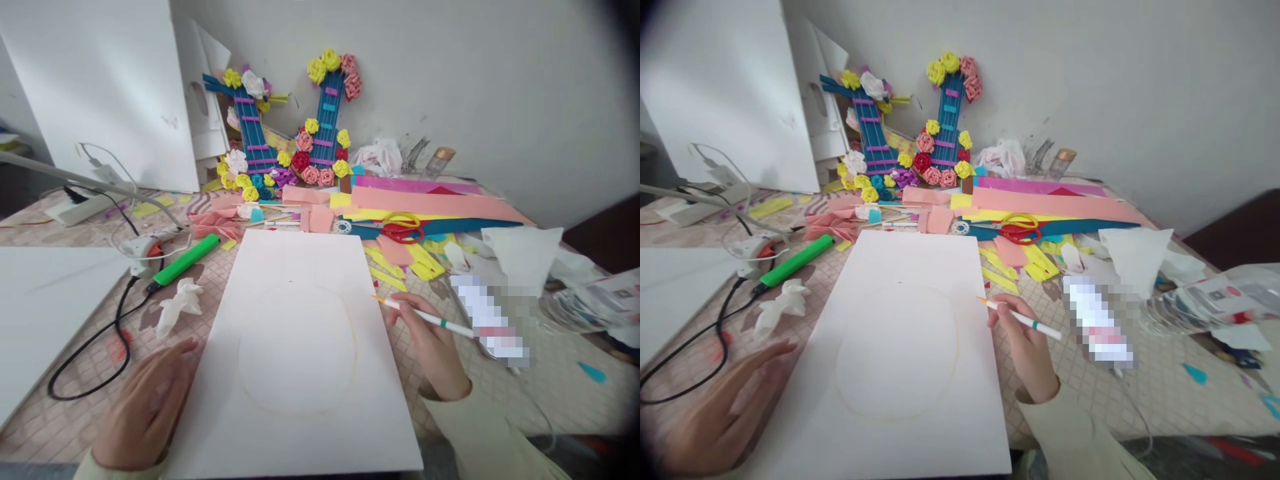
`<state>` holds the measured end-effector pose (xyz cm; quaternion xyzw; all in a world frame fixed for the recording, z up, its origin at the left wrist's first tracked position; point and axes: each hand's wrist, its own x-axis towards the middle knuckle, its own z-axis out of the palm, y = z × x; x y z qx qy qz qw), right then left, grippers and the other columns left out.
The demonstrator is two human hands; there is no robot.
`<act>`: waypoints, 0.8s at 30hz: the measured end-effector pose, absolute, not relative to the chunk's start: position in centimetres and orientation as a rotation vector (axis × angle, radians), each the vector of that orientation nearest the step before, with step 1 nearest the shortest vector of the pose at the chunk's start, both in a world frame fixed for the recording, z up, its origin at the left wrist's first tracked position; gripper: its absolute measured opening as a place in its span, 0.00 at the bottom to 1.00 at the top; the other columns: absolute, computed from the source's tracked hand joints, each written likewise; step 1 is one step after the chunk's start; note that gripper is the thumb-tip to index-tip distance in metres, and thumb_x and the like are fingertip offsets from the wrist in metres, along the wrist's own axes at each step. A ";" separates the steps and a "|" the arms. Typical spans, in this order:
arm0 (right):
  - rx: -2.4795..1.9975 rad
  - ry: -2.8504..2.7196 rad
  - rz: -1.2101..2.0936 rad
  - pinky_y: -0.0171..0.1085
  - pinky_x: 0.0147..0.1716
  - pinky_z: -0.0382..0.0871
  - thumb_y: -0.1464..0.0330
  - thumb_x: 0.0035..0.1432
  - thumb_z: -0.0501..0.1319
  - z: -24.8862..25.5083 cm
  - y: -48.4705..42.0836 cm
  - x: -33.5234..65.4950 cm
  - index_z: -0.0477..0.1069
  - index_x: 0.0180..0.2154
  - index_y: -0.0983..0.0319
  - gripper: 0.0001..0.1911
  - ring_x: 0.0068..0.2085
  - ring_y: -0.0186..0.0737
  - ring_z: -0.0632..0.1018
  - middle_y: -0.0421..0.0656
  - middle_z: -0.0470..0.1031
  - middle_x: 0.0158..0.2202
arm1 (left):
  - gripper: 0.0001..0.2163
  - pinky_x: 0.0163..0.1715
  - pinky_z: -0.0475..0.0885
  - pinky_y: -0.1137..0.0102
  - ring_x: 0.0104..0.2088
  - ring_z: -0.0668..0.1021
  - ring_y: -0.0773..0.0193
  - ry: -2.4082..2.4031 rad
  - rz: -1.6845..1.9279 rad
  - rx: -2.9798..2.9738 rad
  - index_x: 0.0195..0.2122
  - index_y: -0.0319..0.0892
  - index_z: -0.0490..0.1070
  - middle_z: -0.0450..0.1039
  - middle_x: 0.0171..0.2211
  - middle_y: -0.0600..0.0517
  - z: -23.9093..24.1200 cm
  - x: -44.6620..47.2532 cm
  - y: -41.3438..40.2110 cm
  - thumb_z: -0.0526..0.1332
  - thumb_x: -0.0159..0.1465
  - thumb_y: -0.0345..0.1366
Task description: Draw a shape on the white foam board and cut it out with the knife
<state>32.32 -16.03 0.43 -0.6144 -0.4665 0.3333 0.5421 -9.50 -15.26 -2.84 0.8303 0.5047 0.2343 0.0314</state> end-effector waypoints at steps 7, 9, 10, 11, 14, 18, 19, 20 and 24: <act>-1.374 -1.118 0.751 0.40 0.40 0.61 0.60 0.58 0.57 1.2 -16.1 32.6 0.68 0.35 0.59 0.09 0.32 0.37 0.70 0.38 0.70 0.24 | 0.19 0.49 0.65 0.56 0.48 0.71 0.49 1.708 0.843 2.863 0.54 0.45 0.60 0.64 0.51 0.41 -1.2 -10.1 -8.9 0.53 0.61 0.37; -1.364 -1.105 0.749 0.40 0.38 0.62 0.61 0.58 0.57 0.9 -16.5 32.8 0.68 0.35 0.59 0.08 0.31 0.37 0.70 0.38 0.71 0.24 | 0.19 0.50 0.64 0.56 0.48 0.71 0.49 1.795 0.809 2.870 0.53 0.39 0.62 0.64 0.52 0.39 -1.5 -10.4 -7.3 0.53 0.62 0.38; -1.361 -1.090 0.746 0.40 0.37 0.62 0.61 0.58 0.57 0.7 -16.7 32.9 0.68 0.35 0.59 0.08 0.31 0.37 0.70 0.38 0.71 0.24 | 0.20 0.50 0.64 0.57 0.49 0.70 0.49 1.852 0.775 2.846 0.53 0.36 0.62 0.64 0.52 0.38 -1.7 -10.6 -6.6 0.52 0.62 0.39; -1.361 -1.072 0.740 0.40 0.36 0.62 0.61 0.57 0.57 0.5 -17.0 33.1 0.68 0.35 0.59 0.08 0.30 0.37 0.70 0.38 0.70 0.24 | 0.20 0.50 0.64 0.59 0.49 0.71 0.50 1.909 0.726 2.807 0.53 0.34 0.62 0.64 0.51 0.37 -1.8 -10.9 -6.0 0.52 0.62 0.40; -1.363 -0.996 0.728 0.40 0.36 0.63 0.62 0.56 0.59 0.0 -17.6 33.6 0.69 0.35 0.59 0.08 0.30 0.37 0.70 0.39 0.70 0.23 | 0.21 0.43 0.69 0.64 0.40 0.75 0.57 2.024 0.592 2.688 0.53 0.32 0.63 0.70 0.44 0.40 -1.7 -11.6 -5.0 0.52 0.63 0.41; -1.369 -0.960 0.676 0.43 0.36 0.65 0.62 0.54 0.60 -0.3 -17.8 34.1 0.70 0.34 0.60 0.09 0.29 0.38 0.71 0.39 0.69 0.23 | 0.17 0.37 0.69 0.68 0.29 0.74 0.62 2.064 0.633 2.724 0.49 0.35 0.68 0.74 0.35 0.46 -1.1 -12.3 -4.8 0.50 0.63 0.38; -1.370 -0.965 0.658 0.43 0.35 0.65 0.62 0.54 0.60 -0.4 -17.8 34.1 0.70 0.34 0.60 0.09 0.29 0.38 0.71 0.39 0.69 0.23 | 0.16 0.37 0.69 0.68 0.29 0.74 0.61 2.065 0.676 2.776 0.46 0.35 0.70 0.74 0.34 0.46 -1.0 -12.3 -4.8 0.49 0.64 0.37; -1.370 -0.969 0.645 0.43 0.35 0.66 0.61 0.53 0.60 -0.4 -17.8 34.1 0.70 0.34 0.61 0.10 0.28 0.38 0.71 0.39 0.69 0.24 | 0.16 0.37 0.69 0.67 0.30 0.74 0.60 2.051 0.709 2.838 0.44 0.35 0.72 0.75 0.34 0.46 -1.0 -12.4 -4.8 0.48 0.63 0.36; -1.365 -0.961 0.625 0.42 0.34 0.66 0.62 0.53 0.60 -0.7 -17.7 34.0 0.70 0.34 0.61 0.10 0.27 0.37 0.72 0.39 0.69 0.24 | 0.14 0.41 0.68 0.65 0.36 0.74 0.58 1.981 0.711 2.958 0.39 0.40 0.74 0.73 0.38 0.45 -1.2 -12.2 -4.8 0.51 0.63 0.38</act>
